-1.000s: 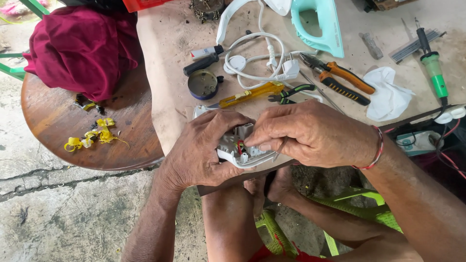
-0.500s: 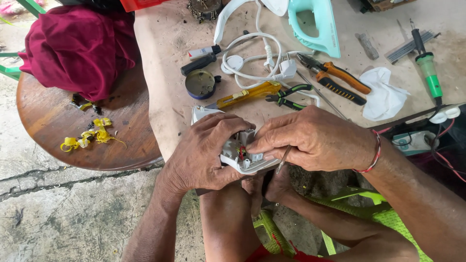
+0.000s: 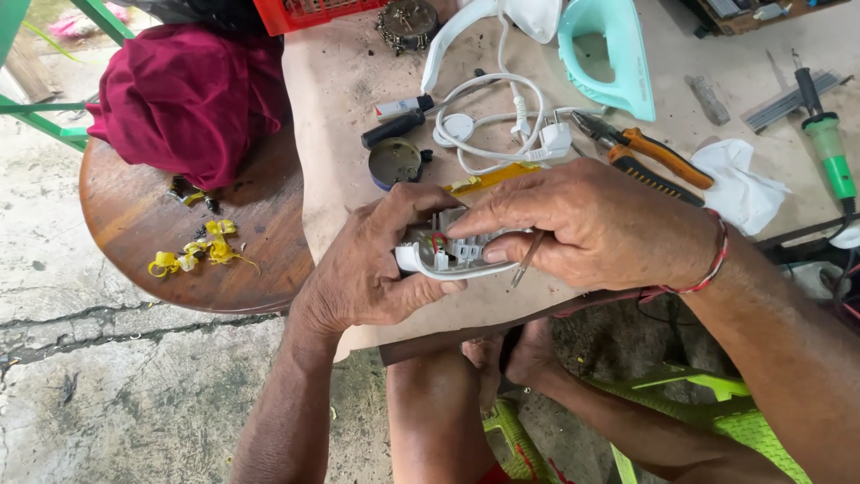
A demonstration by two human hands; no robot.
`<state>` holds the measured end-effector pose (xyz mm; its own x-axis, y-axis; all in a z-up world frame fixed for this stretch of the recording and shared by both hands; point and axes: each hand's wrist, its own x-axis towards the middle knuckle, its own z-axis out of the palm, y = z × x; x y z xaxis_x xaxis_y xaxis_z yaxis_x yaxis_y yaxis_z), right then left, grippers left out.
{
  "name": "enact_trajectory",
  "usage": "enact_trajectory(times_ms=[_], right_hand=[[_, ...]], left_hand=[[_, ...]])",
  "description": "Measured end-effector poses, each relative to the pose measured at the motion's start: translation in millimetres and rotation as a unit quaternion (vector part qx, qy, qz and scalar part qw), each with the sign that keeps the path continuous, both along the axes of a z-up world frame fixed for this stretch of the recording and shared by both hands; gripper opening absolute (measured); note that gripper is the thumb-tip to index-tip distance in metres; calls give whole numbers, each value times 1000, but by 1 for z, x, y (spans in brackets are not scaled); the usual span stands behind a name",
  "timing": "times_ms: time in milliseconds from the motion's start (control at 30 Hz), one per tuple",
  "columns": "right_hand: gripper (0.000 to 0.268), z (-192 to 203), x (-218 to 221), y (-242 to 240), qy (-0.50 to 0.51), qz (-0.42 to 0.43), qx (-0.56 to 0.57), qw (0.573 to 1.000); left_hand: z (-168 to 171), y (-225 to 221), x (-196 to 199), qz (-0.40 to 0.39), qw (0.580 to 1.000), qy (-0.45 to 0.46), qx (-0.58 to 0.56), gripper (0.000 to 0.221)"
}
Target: Reconnecting the power cord to the internal terminal block of an electric iron.
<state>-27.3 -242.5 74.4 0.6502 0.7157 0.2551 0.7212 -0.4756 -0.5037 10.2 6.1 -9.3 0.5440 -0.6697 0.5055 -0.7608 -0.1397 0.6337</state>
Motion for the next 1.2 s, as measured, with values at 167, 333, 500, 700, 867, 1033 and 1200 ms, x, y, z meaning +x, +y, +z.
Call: enact_trajectory(times_ms=[167, 333, 500, 700, 867, 1033, 1200], right_hand=[[47, 9, 13, 0, 44, 10, -11, 999], [44, 11, 11, 2, 76, 7, -13, 997], [41, 1, -8, -10, 68, -5, -23, 997], [40, -38, -35, -38, 25, -60, -55, 996], [38, -79, -54, -57, 19, -188, -70, 979], [36, -111, -59, -63, 81, -303, 39, 949], [35, -96, -65, -58, 184, -443, 52, 876]], left_hand=[[6, 3, 3, -20, 999, 40, -18, 61], [3, 2, 1, -24, 999, 31, -24, 64], [7, -14, -21, 21, 998, -45, -30, 53], [-35, -42, -41, 75, 986, -146, 17, 62], [-62, -70, -58, 153, 969, -185, 64, 71], [-69, -89, -60, 181, 967, -122, 128, 84], [-65, -95, -63, 245, 946, -147, 151, 89]])
